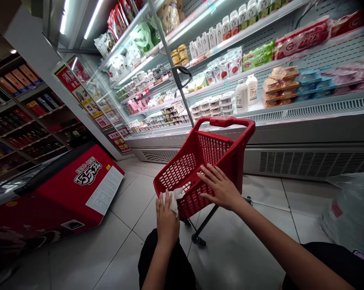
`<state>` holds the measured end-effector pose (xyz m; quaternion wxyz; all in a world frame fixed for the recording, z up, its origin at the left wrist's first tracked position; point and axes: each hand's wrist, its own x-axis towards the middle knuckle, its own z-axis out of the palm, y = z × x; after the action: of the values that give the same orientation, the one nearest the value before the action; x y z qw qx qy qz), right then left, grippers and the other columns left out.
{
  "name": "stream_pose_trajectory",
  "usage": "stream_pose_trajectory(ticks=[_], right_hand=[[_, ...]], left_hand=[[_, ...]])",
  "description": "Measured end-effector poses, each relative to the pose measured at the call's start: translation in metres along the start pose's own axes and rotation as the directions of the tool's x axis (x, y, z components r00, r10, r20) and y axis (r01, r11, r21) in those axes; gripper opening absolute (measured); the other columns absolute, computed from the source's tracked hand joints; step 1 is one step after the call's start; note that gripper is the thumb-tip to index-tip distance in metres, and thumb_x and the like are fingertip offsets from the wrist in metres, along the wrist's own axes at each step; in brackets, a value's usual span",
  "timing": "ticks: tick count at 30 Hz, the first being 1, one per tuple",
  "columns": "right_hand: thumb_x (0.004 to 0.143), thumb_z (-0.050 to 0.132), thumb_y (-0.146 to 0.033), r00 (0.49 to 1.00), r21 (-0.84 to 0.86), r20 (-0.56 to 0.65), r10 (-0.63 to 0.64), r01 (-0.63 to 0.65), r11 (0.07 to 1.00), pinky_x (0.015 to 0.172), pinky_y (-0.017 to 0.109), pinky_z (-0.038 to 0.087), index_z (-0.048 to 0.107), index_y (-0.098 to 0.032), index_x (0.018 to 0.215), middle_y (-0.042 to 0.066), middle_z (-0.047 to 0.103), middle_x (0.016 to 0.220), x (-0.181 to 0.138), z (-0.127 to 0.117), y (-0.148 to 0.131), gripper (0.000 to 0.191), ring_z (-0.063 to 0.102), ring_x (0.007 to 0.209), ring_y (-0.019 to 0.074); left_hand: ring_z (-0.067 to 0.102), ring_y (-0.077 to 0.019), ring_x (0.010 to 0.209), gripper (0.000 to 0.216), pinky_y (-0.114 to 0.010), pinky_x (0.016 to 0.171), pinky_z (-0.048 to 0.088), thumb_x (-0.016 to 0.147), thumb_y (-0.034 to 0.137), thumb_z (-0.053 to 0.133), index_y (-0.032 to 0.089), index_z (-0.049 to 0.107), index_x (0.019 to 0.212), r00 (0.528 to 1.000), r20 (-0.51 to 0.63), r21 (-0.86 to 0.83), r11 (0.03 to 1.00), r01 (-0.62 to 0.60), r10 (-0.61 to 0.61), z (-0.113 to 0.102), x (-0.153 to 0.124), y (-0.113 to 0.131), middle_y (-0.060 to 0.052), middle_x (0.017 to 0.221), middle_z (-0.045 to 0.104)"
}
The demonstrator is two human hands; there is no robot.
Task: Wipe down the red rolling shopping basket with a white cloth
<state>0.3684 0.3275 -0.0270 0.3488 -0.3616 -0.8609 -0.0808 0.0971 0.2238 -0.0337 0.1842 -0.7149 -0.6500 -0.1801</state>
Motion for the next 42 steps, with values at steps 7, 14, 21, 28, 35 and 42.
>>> stream_pose_trajectory(ticks=[7, 14, 21, 28, 35, 42], right_hand=[[0.094, 0.059, -0.06, 0.998, 0.025, -0.01, 0.055, -0.054, 0.998, 0.125, 0.059, 0.028, 0.045, -0.024, 0.156, 0.011, 0.055, 0.149, 0.001, 0.006, -0.004, 0.073, 0.032, 0.15, 0.0381], [0.089, 0.062, -0.033, 0.998, 0.024, -0.036, 0.046, -0.045, 0.999, 0.126, 0.055, 0.027, 0.048, -0.025, 0.155, 0.009, 0.056, 0.147, -0.005, 0.0, -0.001, 0.068, 0.038, 0.146, 0.0342], [0.094, 0.056, -0.026, 0.999, 0.045, -0.029, 0.018, -0.017, 0.999, 0.129, 0.053, 0.022, 0.041, -0.03, 0.159, 0.002, 0.058, 0.15, -0.006, -0.008, -0.002, 0.066, 0.047, 0.143, 0.0267], [0.094, 0.062, -0.041, 1.0, 0.109, -0.002, -0.016, 0.016, 0.994, 0.129, 0.056, 0.022, 0.025, -0.026, 0.165, 0.006, 0.05, 0.159, -0.002, -0.015, -0.016, 0.081, 0.04, 0.149, 0.0301], [0.086, 0.047, 0.003, 0.98, 0.111, 0.04, -0.193, 0.188, 0.976, 0.126, 0.046, 0.033, 0.007, -0.027, 0.167, 0.003, 0.02, 0.173, 0.016, -0.021, -0.034, 0.095, 0.021, 0.158, 0.0235], [0.096, 0.04, -0.002, 0.978, 0.084, 0.015, -0.206, 0.204, 0.975, 0.123, 0.04, 0.039, 0.009, -0.023, 0.167, 0.006, 0.032, 0.168, 0.019, -0.03, -0.032, 0.08, 0.034, 0.154, 0.0205]], left_hand=[[0.023, -0.0284, 0.158, 0.079, -0.056, 0.126, 0.031, 0.095, 0.005, 0.039, 0.018, 0.008, 0.166, 0.996, -0.065, -0.016, 0.998, 0.061, -0.062, 0.02, 0.013, 0.059, -0.016, 0.169, 0.029], [0.023, -0.0242, 0.158, 0.084, -0.049, 0.127, 0.032, 0.092, 0.0, 0.036, 0.018, 0.002, 0.166, 0.983, -0.062, 0.012, 0.985, -0.169, 0.17, 0.024, 0.031, 0.087, -0.012, 0.169, 0.03], [0.023, -0.0225, 0.158, 0.081, -0.048, 0.127, 0.032, 0.094, 0.001, 0.032, 0.022, 0.001, 0.167, 0.983, -0.014, 0.014, 0.983, -0.182, 0.182, 0.007, 0.019, 0.047, -0.011, 0.17, 0.027], [0.028, -0.0276, 0.157, 0.078, -0.057, 0.126, 0.032, 0.096, 0.01, 0.042, 0.022, 0.01, 0.166, 0.999, -0.027, -0.086, 0.996, -0.036, 0.034, 0.009, 0.022, 0.049, -0.012, 0.169, 0.031], [0.028, -0.0309, 0.157, 0.073, -0.056, 0.128, 0.03, 0.094, 0.009, 0.045, 0.023, 0.026, 0.164, 0.989, 0.089, -0.366, 0.927, -0.081, 0.122, 0.02, 0.067, 0.109, -0.01, 0.169, 0.03], [0.025, -0.0282, 0.157, 0.086, -0.05, 0.126, 0.035, 0.095, 0.013, 0.055, 0.025, 0.009, 0.167, 0.956, 0.192, -0.608, 0.792, -0.061, 0.221, 0.007, 0.082, 0.112, -0.012, 0.172, 0.021]])
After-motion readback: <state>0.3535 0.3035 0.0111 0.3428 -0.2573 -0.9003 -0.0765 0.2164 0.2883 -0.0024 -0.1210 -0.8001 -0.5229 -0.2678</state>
